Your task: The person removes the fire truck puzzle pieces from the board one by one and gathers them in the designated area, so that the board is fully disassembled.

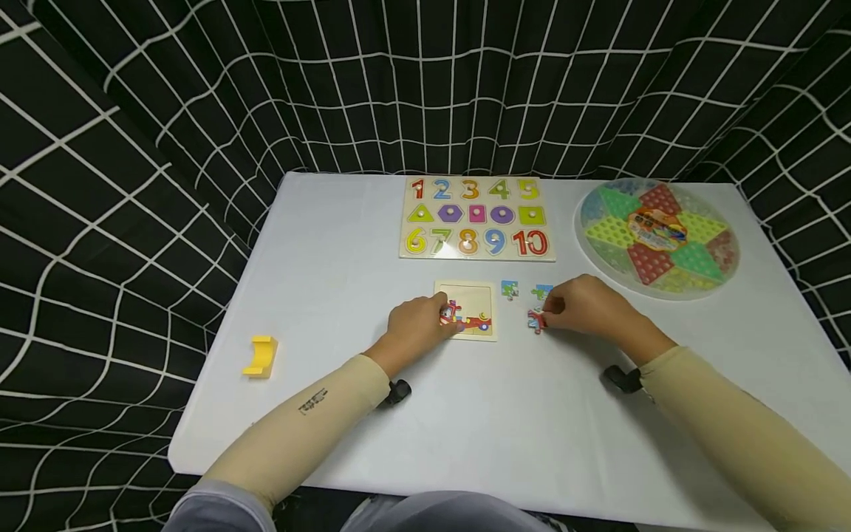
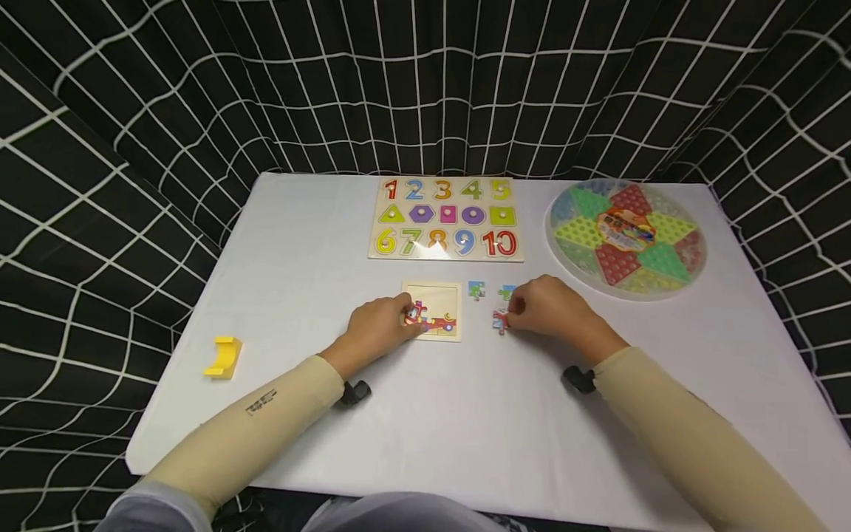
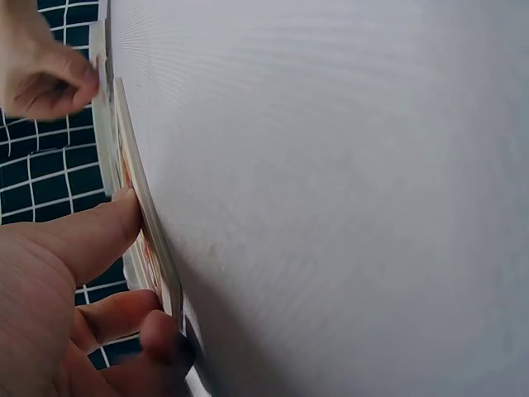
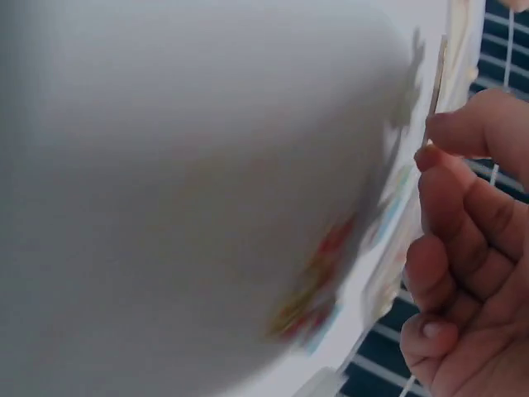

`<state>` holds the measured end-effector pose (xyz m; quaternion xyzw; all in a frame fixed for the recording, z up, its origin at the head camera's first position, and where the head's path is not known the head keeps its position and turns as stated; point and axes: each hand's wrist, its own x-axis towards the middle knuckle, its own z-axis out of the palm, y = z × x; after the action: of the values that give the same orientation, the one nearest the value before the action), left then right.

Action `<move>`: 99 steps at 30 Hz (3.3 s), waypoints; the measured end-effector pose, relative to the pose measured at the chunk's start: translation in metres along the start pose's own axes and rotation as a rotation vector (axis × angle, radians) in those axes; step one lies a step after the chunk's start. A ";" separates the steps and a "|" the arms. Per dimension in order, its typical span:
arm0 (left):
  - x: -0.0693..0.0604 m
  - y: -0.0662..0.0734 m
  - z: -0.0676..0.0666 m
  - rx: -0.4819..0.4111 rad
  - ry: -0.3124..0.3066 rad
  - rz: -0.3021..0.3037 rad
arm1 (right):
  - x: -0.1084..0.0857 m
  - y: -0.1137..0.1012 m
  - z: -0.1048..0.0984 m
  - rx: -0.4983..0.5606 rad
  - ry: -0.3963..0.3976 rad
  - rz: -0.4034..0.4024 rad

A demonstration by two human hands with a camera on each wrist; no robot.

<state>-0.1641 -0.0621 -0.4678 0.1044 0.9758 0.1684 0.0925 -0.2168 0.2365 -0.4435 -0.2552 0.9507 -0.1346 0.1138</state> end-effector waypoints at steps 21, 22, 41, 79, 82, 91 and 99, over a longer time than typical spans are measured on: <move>-0.007 0.000 0.002 0.030 0.051 -0.021 | 0.014 -0.025 0.001 0.129 -0.026 -0.055; -0.008 0.001 0.001 0.045 0.061 -0.019 | 0.021 -0.034 0.004 0.121 -0.030 -0.083; -0.013 0.002 -0.002 0.053 0.116 0.004 | 0.076 -0.108 0.032 -0.051 -0.043 -0.229; -0.007 0.008 -0.002 -0.028 -0.046 0.109 | 0.015 -0.069 0.020 0.134 -0.102 -0.224; -0.008 0.009 0.001 0.007 -0.057 0.118 | 0.013 -0.077 0.023 0.088 -0.108 -0.213; -0.009 0.012 0.000 0.026 -0.057 0.126 | 0.014 -0.079 0.028 0.076 -0.101 -0.185; -0.007 0.013 -0.001 0.000 -0.060 0.112 | 0.015 -0.078 0.033 0.138 -0.028 -0.122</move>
<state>-0.1551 -0.0519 -0.4611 0.1641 0.9652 0.1701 0.1121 -0.1848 0.1573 -0.4520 -0.3058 0.9203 -0.2028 0.1360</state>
